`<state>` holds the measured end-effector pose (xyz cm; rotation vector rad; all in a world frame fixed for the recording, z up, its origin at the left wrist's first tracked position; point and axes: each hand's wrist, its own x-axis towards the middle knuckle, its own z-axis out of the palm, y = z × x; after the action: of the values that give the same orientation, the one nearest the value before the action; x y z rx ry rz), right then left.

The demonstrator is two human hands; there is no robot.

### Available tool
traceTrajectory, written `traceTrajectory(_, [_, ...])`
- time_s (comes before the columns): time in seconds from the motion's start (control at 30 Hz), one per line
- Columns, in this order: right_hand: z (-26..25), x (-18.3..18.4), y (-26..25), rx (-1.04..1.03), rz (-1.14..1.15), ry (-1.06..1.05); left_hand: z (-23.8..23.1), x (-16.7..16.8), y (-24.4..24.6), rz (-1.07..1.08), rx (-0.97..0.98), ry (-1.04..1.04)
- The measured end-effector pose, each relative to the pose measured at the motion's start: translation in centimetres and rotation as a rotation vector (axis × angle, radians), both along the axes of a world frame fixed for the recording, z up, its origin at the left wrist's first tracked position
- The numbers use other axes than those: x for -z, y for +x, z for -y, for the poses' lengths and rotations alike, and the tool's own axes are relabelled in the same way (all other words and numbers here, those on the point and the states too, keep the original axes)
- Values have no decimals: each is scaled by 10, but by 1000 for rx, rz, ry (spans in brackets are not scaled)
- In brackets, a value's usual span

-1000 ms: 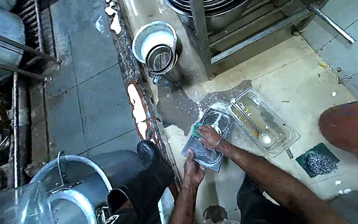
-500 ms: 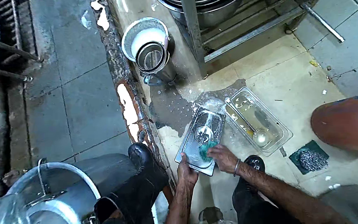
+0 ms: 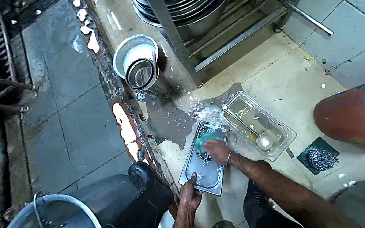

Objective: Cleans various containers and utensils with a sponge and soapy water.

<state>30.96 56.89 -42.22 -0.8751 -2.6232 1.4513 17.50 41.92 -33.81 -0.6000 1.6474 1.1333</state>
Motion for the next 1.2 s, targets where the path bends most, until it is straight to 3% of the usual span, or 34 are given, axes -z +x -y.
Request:
traceTrajectory(0.1, [2, 8, -17, -98, -12, -27, 6, 5, 1, 35, 8, -15])
traceTrajectory(0.27, [-58, 36, -24, 10, 250, -10, 9, 3, 4, 30, 28, -13])
traceTrajectory(0.37, [-63, 24, -13, 93, 372, -9, 4, 0, 9, 0, -71, 47])
traceTrajectory(0.5, [-28, -3, 28, 162, 390, -10, -11, -8, 10, -111, -170, 122])
traceTrajectory(0.63, [13, -35, 63, 100, 260, -118, -21, -19, 15, -172, -151, 96])
traceTrajectory(0.8, [48, -68, 74, -46, -190, -138, -33, -38, 29, -179, -151, 127])
traceTrajectory(0.93, [39, -95, 88, -76, -164, -88, -43, -69, 39, -158, -102, 149])
traceTrajectory(1.03, [40, -102, 109, 121, -179, -171, -50, -93, 42, -227, 60, 157])
traceTrajectory(1.2, [60, -103, 151, 714, -196, -408, -57, -132, 36, -448, 436, 140])
